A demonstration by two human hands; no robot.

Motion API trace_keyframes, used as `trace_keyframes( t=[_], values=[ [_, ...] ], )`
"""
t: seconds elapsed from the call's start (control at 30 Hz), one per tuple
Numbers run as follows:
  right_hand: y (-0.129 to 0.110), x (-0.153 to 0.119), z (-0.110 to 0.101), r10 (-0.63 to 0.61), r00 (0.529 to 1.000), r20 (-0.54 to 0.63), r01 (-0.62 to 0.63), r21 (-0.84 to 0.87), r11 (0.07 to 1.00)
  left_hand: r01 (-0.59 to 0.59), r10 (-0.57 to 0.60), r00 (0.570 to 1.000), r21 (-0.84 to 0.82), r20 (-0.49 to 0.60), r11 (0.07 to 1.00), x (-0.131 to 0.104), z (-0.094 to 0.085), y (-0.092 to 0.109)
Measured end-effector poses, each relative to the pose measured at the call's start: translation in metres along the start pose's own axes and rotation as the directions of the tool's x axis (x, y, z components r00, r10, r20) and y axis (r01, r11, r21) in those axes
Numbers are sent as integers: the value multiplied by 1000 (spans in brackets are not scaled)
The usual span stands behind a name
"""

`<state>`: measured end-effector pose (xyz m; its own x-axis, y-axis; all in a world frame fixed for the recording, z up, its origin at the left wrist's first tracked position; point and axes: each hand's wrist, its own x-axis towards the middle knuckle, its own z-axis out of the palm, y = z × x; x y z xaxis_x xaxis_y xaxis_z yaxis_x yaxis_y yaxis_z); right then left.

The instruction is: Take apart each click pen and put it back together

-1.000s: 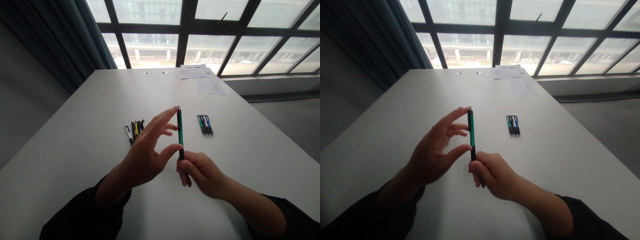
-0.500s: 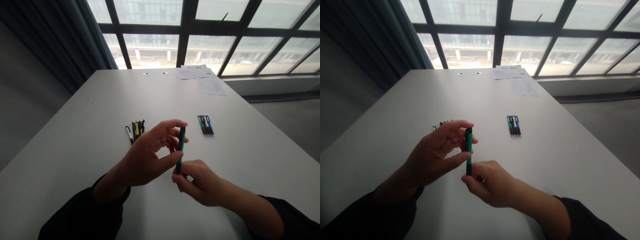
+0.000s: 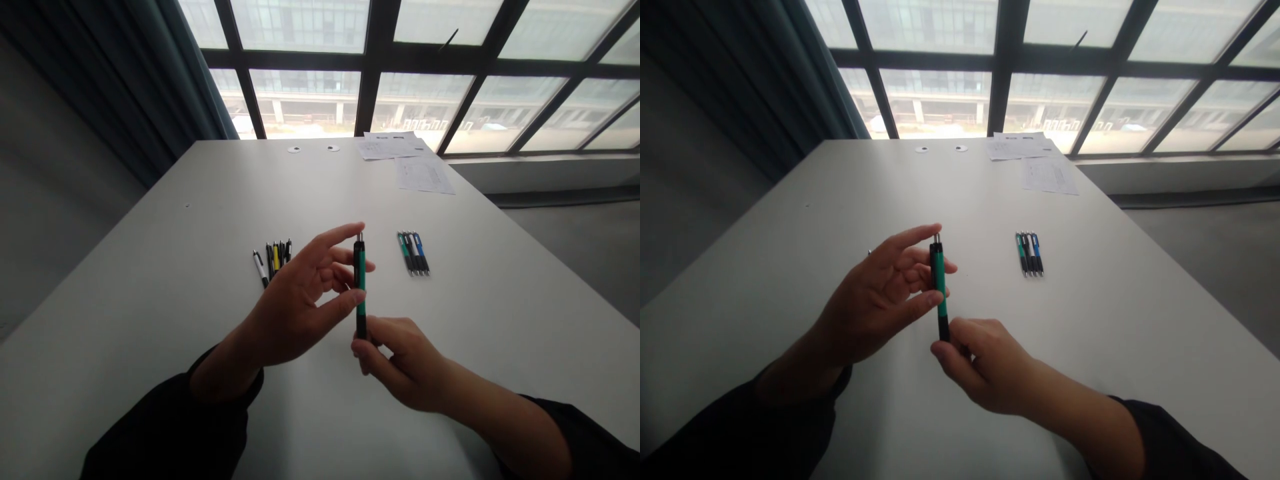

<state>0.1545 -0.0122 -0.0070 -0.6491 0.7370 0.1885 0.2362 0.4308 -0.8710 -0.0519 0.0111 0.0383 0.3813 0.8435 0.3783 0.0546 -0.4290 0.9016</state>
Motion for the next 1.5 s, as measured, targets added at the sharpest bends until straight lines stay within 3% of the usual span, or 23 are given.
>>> trace_keyframes(
  t=[0.2,0.43,0.57,0.67,0.73,0.9,1.07,1.13,1.27,1.37,1.5],
  values=[
    [5,1,2,-61,985,-160,33,-174,984,30,-13,984,94,-179,995,5,0,-5],
    [10,1,6,-93,985,-142,50,-279,959,92,-67,979,120,-194,988,8,7,-9],
    [17,2,5,-114,985,-127,44,-457,889,140,-90,964,187,-251,972,8,10,-21],
    [34,7,-6,61,986,-158,-148,-628,764,168,-55,936,303,-349,938,7,9,-29],
    [51,12,-18,217,941,-258,-338,-706,623,169,-36,934,351,-355,921,6,8,-30],
    [94,19,-47,385,833,-397,-541,-727,422,174,-123,981,412,-148,895,6,11,-23],
    [108,20,-59,478,746,-463,-631,-720,288,159,-198,980,474,33,866,-2,33,-35],
    [107,20,-61,496,731,-469,-642,-720,265,140,-231,964,491,131,860,-9,48,-46],
    [105,20,-63,517,715,-470,-651,-717,249,102,-334,864,519,377,849,-23,72,-71],
    [106,20,-64,518,711,-475,-656,-713,246,56,-328,822,505,466,861,-26,75,-85],
    [109,20,-65,517,705,-484,-663,-709,240,42,-309,812,478,495,877,-23,68,-93]
  ],
)
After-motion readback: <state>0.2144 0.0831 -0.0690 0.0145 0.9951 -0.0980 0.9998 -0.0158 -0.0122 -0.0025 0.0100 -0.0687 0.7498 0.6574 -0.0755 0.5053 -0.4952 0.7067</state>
